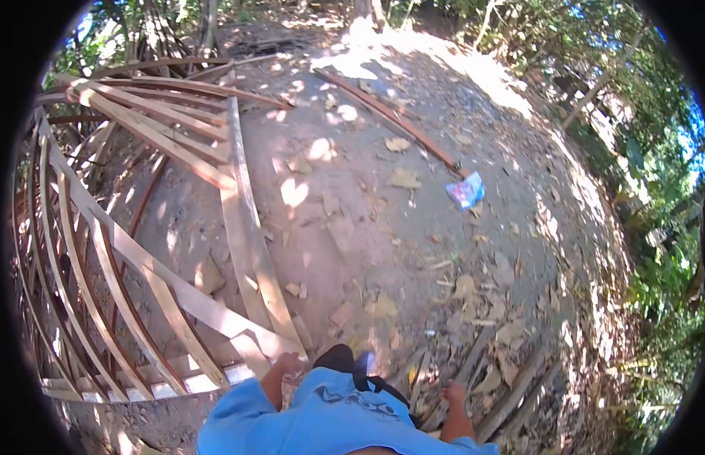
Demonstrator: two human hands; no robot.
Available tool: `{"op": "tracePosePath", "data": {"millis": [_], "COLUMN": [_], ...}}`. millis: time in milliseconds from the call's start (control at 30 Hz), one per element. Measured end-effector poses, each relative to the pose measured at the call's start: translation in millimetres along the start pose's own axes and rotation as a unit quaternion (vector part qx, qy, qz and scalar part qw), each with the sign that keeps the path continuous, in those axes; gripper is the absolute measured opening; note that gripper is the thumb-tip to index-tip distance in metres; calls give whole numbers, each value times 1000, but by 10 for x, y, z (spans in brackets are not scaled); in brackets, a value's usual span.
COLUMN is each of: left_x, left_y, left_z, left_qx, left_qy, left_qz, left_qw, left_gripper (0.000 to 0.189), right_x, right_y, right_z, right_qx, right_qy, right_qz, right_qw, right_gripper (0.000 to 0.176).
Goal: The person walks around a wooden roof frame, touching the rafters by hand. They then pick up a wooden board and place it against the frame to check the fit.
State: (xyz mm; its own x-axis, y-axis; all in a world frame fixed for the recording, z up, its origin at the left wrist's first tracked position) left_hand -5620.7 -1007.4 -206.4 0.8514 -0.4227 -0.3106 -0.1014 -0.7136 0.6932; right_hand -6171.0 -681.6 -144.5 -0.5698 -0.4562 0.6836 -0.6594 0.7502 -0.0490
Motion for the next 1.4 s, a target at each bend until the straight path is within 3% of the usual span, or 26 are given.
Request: {"op": "tracePosePath", "data": {"millis": [33,67,100,133,267,300,333,433,533,600,633,667,733,833,900,967,1000,1033,1067,1100,1167,1200,1267,1300,1333,1400], "left_x": [-176,-291,-398,-502,-548,-419,-313,-89,485,564,643,899,1082,1662,1994,2243,2381,2566,2788,2896,3061,3185,3439,3547,3631,3911], "left_y": [337,504,638,883,1462,1394,1413,1081,487,809,1091,1228,2130,3133,4464,5698,6111,6364,6333,6342,6429,6305,5547,5194,4825,3887], "left_z": [97,209,285,332,434,550,632,853,1305,1535,1734,1984,2105,3040,3298,3034,2855,2806,2934,2908,2898,2957,3292,3438,3259,3278], "left_qx": [-11,-21,-29,-55,-132,-143,-183,-36,72,92,79,109,82,-120,-278,-406,-449,-470,-431,-440,-460,-470,-350,-291,-352,-220], "left_qy": [21,39,54,60,94,103,96,142,179,106,1,73,238,140,113,121,129,135,136,120,82,91,198,223,238,334], "left_qz": [-151,-301,-445,-446,-488,-508,-377,-125,-182,-131,-14,-184,-517,-281,-192,-235,-303,-367,-462,-505,-587,-553,-266,-109,-232,-353], "left_qw": [988,953,893,891,858,843,903,981,964,981,997,974,819,942,935,875,831,791,763,733,661,682,876,924,875,846], "left_gripper": [47,47,47,47,51,51,60,58,51,48,46,33,9,18,24,30,34,37,40,42,44,44,38,36,32,36], "right_x": [488,963,1405,1864,2758,2863,2901,2903,2931,2998,2929,2887,2564,2537,2788,3172,3391,3563,3657,3718,3753,3809,3951,4030,4033,4166], "right_y": [-60,-113,-150,-622,-1730,-2177,-2633,-3771,-4469,-4867,-4960,-5118,-5404,-5713,-6174,-6617,-6848,-7008,-7200,-7436,-8078,-8390,-9011,-9313,-9569,-10054], "right_z": [408,778,1115,1208,1943,1936,1896,1549,1429,1662,1938,2225,3101,3617,3717,4116,4232,4288,4242,4107,4075,4075,4090,4116,4294,4603], "right_qx": [22,-10,-78,-43,2,35,71,182,223,218,213,210,245,292,331,263,253,228,195,167,225,255,291,311,326,332], "right_qy": [94,193,278,319,225,213,200,142,64,44,45,49,211,372,334,337,288,163,62,15,12,14,31,38,29,14], "right_qz": [-195,-441,-597,-747,-432,-401,-388,-377,-340,-335,-337,-336,-663,-764,-815,-804,-755,-632,-484,-387,-441,-467,-499,-514,-492,-507], "right_qw": [976,876,749,582,873,890,897,897,911,916,916,917,676,438,339,414,532,723,851,907,869,847,815,799,807,795], "right_gripper": [22,21,21,22,25,25,25,28,30,31,31,32,33,33,49,43,39,36,33,31,32,33,33,33,30,28]}}
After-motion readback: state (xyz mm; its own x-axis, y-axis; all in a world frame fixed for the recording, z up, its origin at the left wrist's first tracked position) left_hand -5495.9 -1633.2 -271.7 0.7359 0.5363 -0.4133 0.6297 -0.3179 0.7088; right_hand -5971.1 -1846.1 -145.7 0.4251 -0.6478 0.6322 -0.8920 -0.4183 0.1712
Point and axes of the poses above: each hand's wrist, its own z-axis towards the middle knuckle, its own y-axis out of the back of the hand, x = y × z, the point moved 10 cm from there along z, towards the middle knuckle, and after that the axes turned 2 degrees about x, right-handed, at the moved point
